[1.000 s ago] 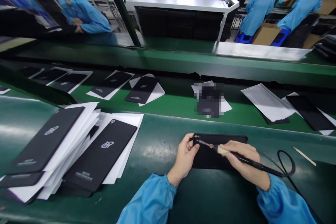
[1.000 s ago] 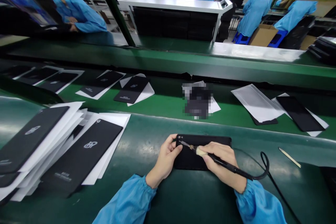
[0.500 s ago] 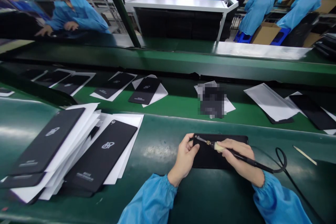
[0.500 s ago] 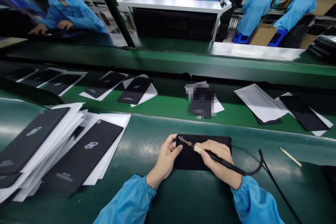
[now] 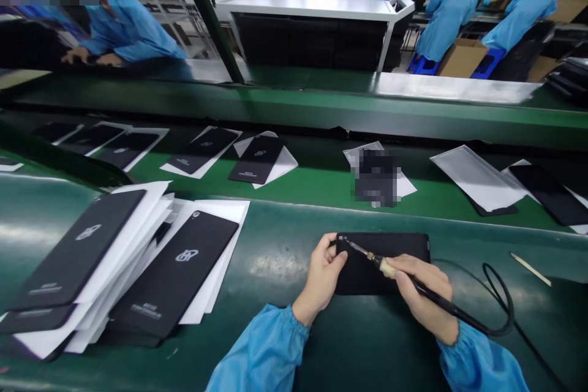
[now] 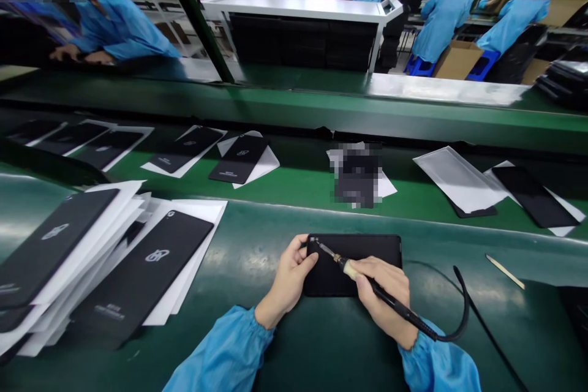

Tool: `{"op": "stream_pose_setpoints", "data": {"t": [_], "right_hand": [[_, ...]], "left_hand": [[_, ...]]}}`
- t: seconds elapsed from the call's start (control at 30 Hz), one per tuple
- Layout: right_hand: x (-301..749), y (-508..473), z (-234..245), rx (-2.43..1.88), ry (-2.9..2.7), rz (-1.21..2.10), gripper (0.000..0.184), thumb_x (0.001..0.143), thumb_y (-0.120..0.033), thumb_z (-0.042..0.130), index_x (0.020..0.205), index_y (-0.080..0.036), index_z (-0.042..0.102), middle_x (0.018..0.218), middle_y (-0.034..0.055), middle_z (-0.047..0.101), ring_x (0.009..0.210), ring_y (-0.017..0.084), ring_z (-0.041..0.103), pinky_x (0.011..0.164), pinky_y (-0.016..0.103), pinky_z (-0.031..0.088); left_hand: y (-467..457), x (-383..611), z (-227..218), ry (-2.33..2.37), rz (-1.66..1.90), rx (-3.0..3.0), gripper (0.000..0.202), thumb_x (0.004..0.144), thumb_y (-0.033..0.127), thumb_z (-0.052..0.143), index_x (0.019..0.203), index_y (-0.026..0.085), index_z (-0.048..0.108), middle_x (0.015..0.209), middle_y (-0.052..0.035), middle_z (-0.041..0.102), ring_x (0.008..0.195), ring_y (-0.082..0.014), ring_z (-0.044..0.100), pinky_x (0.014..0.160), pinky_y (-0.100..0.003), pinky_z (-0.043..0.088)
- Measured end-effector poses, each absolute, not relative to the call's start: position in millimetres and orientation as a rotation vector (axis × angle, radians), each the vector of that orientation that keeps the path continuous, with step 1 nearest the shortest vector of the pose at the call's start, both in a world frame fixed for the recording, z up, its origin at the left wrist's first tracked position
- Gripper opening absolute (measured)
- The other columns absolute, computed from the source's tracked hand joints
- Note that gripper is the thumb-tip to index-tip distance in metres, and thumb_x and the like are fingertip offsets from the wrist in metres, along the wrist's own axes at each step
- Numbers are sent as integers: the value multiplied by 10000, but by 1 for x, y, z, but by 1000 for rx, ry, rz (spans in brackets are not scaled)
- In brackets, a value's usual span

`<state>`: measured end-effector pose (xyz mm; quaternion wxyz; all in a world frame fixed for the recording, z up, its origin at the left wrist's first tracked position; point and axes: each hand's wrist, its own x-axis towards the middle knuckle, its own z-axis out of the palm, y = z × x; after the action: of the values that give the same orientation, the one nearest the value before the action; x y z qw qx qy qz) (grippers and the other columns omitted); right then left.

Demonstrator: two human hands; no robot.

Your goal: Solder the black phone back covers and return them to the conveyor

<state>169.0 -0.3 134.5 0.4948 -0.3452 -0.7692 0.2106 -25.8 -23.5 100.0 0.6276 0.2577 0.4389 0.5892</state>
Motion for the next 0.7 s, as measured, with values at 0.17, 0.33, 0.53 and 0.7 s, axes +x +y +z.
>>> {"op": "stream_pose_setpoints", "data": {"t": [0.17, 0.33, 0.53, 0.7], "right_hand": [[164, -1, 131, -823, -1865, 551, 227, 893, -89, 575, 975, -235, 727, 849, 15, 768, 790, 191, 746, 721, 295, 618], [164, -1, 127, -830, -1882, 551, 215, 900, -103, 580, 990, -231, 726, 879, 24, 769, 820, 198, 746, 738, 308, 617], [165, -3, 123, -827, -1887, 571, 223, 905, -103, 575, 1018, -227, 723, 866, 25, 763, 823, 198, 741, 738, 315, 611], [161, -8, 116, -862, -1876, 586, 223, 906, -103, 572, 1028, -220, 717, 869, 29, 758, 822, 197, 736, 757, 324, 603]], "left_hand": [[-23, -26, 99, 1002, 1353, 603, 298, 808, 248, 726, 1046, 196, 554, 794, -8, 739, 652, -146, 683, 640, -239, 513], [-23, -26, 100, 1010, 1347, 619, 303, 810, 250, 718, 1057, 195, 552, 801, -11, 741, 667, -159, 695, 646, -249, 517], [-24, -26, 101, 1017, 1346, 620, 310, 815, 245, 711, 1066, 193, 537, 808, -16, 748, 678, -164, 706, 645, -248, 520], [-24, -26, 99, 1013, 1338, 624, 320, 811, 254, 719, 1071, 192, 542, 811, -23, 753, 674, -170, 712, 639, -251, 522]]}}
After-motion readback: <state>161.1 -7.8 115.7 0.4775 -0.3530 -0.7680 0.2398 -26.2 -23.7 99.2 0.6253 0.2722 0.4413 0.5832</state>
